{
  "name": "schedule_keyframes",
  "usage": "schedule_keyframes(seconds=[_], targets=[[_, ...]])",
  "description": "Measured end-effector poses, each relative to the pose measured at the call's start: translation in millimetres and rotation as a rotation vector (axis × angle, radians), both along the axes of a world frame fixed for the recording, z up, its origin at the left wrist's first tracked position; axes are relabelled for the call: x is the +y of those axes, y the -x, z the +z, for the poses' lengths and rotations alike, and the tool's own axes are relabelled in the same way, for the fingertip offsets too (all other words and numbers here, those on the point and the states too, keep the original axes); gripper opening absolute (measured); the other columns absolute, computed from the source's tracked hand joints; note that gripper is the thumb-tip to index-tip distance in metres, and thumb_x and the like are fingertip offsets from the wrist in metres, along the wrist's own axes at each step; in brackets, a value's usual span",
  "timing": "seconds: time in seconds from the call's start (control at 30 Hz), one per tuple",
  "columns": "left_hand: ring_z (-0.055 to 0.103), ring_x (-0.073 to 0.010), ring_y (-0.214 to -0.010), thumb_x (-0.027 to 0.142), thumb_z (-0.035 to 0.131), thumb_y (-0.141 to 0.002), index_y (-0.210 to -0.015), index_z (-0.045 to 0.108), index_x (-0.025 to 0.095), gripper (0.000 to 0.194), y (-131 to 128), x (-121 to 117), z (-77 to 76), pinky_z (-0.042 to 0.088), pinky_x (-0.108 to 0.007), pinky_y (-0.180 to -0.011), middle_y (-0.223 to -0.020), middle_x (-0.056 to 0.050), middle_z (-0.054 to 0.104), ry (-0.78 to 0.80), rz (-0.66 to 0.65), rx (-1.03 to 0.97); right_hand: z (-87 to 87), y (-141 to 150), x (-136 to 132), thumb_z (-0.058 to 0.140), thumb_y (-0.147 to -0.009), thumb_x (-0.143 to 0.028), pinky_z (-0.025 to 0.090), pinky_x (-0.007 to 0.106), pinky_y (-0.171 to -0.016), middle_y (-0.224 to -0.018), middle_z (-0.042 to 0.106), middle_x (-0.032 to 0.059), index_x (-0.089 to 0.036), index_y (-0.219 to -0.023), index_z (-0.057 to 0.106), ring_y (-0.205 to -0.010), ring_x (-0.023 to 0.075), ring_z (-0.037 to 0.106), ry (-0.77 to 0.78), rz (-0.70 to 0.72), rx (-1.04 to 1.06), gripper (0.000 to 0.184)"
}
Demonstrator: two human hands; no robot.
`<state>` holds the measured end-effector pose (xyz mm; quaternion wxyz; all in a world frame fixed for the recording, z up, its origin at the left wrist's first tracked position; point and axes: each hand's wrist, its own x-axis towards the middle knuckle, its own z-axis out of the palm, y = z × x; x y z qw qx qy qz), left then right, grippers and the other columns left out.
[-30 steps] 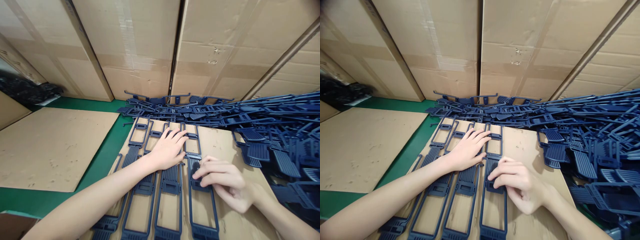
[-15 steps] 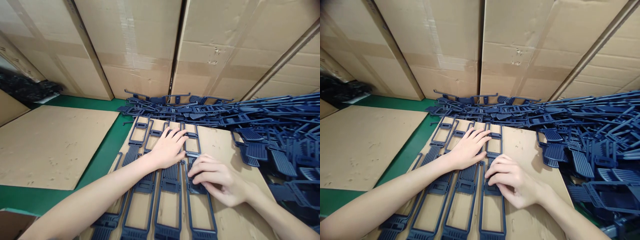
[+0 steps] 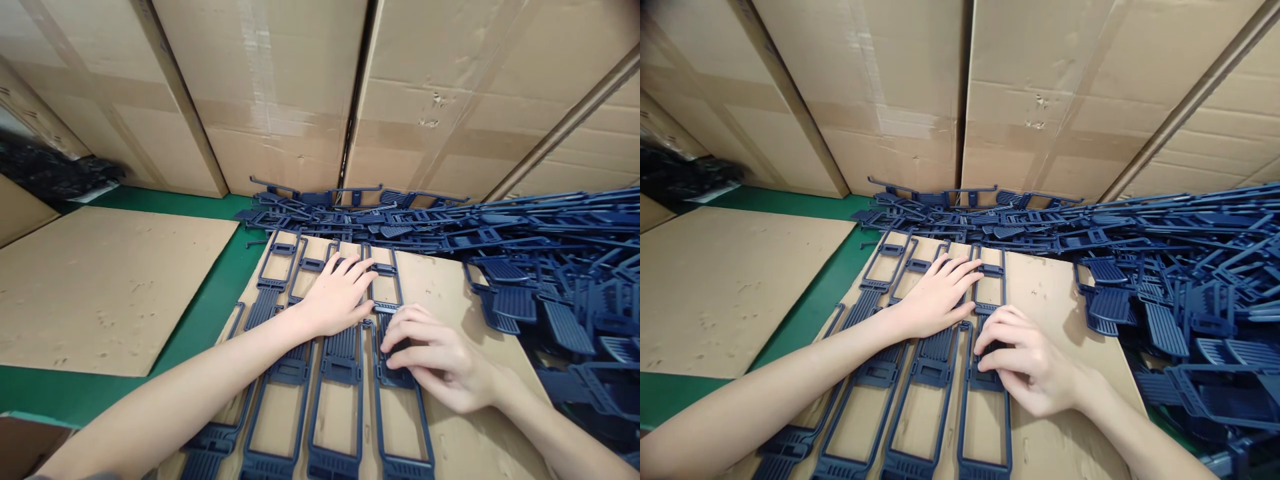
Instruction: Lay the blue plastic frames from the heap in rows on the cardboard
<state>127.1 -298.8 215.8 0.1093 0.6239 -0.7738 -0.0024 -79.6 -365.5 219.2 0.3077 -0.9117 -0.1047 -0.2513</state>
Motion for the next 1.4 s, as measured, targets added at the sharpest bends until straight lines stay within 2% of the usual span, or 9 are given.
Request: schedule_keyframes(seconds=[0.2,0.37,0.47,0.6,0.77,1.03,1.2,1.3,1.4], targets=[[0.023,-0.0241,-0.14,0.045,0.038,-0.095,-0.135,0.045,0.019,0.048,0.5,0.1,-0.5,0.015,-0.051,-0.118,-0.15,-0.003,0.03,0.014,0.001,-0.013,-1.7,-0.2,-0.3,0.041,-0.081,-0.004,0.035,0.029,-0.091,-0.101,0.054,0.0046,-0.011,-0.089,0.064,-0.102,0.008,0.044,0.038,-0.044,-0.018,0.025],[0.023,-0.0247,-0.14,0.043,0.039,-0.095,-0.136,0.043,0.017,0.048,0.2,1.0,-0.2,0.015,-0.052,-0.118,-0.151,-0.005,0.03,0.012,-0.002,-0.005,-8.7,-1.1,-7.4,0.046,-0.089,-0.011,0.036,0.025,-0.095,-0.113,0.052,0.0024,-0.015,-0.103,0.062,-0.108,0.006,0.045,0.166,-0.357,-0.011,0.022],[0.024,-0.0242,-0.139,0.042,0.039,-0.095,-0.138,0.039,0.016,0.05,0.3,1.2,0.0,0.016,-0.051,-0.118,-0.151,-0.004,0.03,0.018,-0.007,0.006,-16.3,-1.9,-13.7,0.049,-0.092,-0.02,0.034,0.025,-0.101,-0.121,0.049,0.0014,-0.017,-0.116,0.058,-0.118,0.006,0.042,0.223,-0.466,0.076,0.026],[0.02,-0.0239,-0.142,0.043,0.038,-0.095,-0.142,0.036,0.016,0.054,-0.2,0.8,0.0,0.014,-0.05,-0.119,-0.152,-0.005,0.026,0.001,0.01,-0.002,-22.8,-2.1,-19.5,0.05,-0.093,-0.023,0.031,0.025,-0.101,-0.118,0.051,0.0,-0.017,-0.111,0.061,-0.115,0.0048,0.043,0.191,-0.513,0.112,0.022],[0.019,-0.0237,-0.142,0.044,0.039,-0.093,-0.139,0.039,0.015,0.054,-0.2,0.8,-1.2,0.012,-0.049,-0.119,-0.152,-0.011,0.025,0.01,0.018,-0.015,-21.1,-2.4,-21.8,0.051,-0.092,-0.021,0.03,0.021,-0.093,-0.105,0.054,-0.0021,-0.017,-0.101,0.062,-0.102,0.0019,0.044,0.15,-0.557,0.086,0.015],[0.019,-0.0245,-0.142,0.044,0.041,-0.092,-0.142,0.034,0.011,0.06,-1.3,2.7,-3.4,0.012,-0.05,-0.12,-0.151,-0.011,0.026,0.015,0.015,-0.013,-19.7,1.4,-22.8,0.047,-0.095,-0.023,0.029,0.019,-0.094,-0.109,0.051,-0.0016,-0.021,-0.116,0.055,-0.106,0.0032,0.041,0.129,-0.624,0.131,0.022],[0.021,-0.0245,-0.141,0.042,0.041,-0.092,-0.14,0.037,0.014,0.056,-0.8,3.0,-1.7,0.013,-0.05,-0.12,-0.151,-0.011,0.027,0.017,0.014,0.007,-22.0,4.4,-28.4,0.044,-0.096,-0.026,0.037,0.008,-0.088,-0.108,0.048,0.0031,-0.021,-0.127,0.05,-0.095,-0.0013,0.045,-0.041,-0.622,0.048,0.032],[0.022,-0.0251,-0.141,0.042,0.042,-0.092,-0.142,0.036,0.018,0.056,0.1,3.1,-0.3,0.013,-0.05,-0.119,-0.15,-0.012,0.028,0.001,0.011,0.006,-23.3,9.2,-34.2,0.046,-0.095,-0.033,0.04,0.004,-0.091,-0.111,0.047,0.0049,-0.021,-0.124,0.053,-0.101,-0.0008,0.048,-0.319,-0.608,0.072,0.032],[0.022,-0.0255,-0.141,0.045,0.042,-0.092,-0.142,0.036,0.019,0.056,-0.1,3.2,0.2,0.013,-0.051,-0.119,-0.15,-0.012,0.028,-0.015,0.012,0.002,-20.8,16.1,-39.1,0.053,-0.089,-0.036,0.044,0.007,-0.093,-0.116,0.044,0.0042,-0.02,-0.108,0.056,-0.113,0.0051,0.048,-0.671,-0.49,0.07,0.025]])
